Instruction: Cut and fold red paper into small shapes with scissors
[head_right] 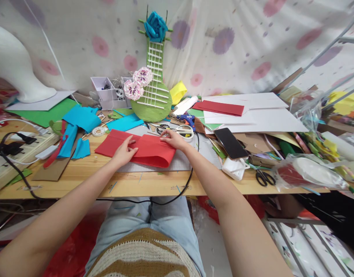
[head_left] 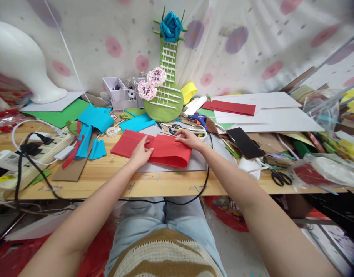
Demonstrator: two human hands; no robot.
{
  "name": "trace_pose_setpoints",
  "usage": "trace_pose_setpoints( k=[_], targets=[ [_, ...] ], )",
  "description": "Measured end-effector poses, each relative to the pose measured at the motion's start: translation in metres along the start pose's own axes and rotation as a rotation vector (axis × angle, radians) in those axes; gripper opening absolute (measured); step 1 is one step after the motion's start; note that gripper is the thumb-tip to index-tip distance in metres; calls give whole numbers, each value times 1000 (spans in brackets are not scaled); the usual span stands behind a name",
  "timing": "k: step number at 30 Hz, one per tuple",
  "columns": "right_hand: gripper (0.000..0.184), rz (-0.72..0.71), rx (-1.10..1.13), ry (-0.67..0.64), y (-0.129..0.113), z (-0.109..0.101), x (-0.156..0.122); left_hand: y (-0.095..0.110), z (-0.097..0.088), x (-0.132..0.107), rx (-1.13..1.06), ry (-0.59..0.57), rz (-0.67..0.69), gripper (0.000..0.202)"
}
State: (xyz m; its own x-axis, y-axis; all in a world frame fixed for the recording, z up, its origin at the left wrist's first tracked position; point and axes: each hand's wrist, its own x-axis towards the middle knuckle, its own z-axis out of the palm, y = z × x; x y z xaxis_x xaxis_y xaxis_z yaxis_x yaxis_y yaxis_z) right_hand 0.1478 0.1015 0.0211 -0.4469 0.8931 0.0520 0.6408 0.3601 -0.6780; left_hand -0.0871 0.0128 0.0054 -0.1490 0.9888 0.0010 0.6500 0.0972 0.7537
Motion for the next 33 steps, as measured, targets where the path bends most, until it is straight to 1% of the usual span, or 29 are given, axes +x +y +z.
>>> trace_pose_setpoints(
  k=[3,6,9,11,13,16,18,20,21,22,24,26,27,30,33],
  targets=[
    [34,-20,-8,-57,3,-6,-3,-1,2,-1,-7,10,13,65],
    [35,-25,-138,-108,4,-8,-8,-2,2,-2,7,9,29,68],
    [35,-29,-294,-76,3,-5,-12,-5,2,-3,-31,-21,66,74],
    [36,-54,-369,-62,2,-1,-15,-5,0,-2,-62,-39,100,73],
    [39,-89,-423,-68,2,2,-18,-1,-2,-1,-45,-36,125,67],
    [38,-148,-473,-74,2,7,-22,9,-4,-1,58,56,180,51],
    [34,-171,-489,-62,2,9,-24,16,-4,0,100,136,266,40],
    [31,-168,-491,-37,3,11,-25,22,-1,1,130,171,378,34],
    [30,-161,-488,-25,4,12,-26,25,2,2,160,157,434,32],
    [29,-154,-482,-13,4,13,-26,27,5,3,200,115,487,32],
    [30,-151,-474,0,4,14,-27,30,14,4,296,-19,570,37],
    [31,-157,-474,4,4,15,-28,32,23,4,394,-145,610,42],
    [32,-159,-477,4,3,15,-28,33,27,3,440,-184,617,45],
    [35,-163,-487,2,2,15,-30,35,36,1,536,-230,619,50],
    [35,-171,-489,9,3,16,-31,33,39,0,559,-246,611,53]
  ],
)
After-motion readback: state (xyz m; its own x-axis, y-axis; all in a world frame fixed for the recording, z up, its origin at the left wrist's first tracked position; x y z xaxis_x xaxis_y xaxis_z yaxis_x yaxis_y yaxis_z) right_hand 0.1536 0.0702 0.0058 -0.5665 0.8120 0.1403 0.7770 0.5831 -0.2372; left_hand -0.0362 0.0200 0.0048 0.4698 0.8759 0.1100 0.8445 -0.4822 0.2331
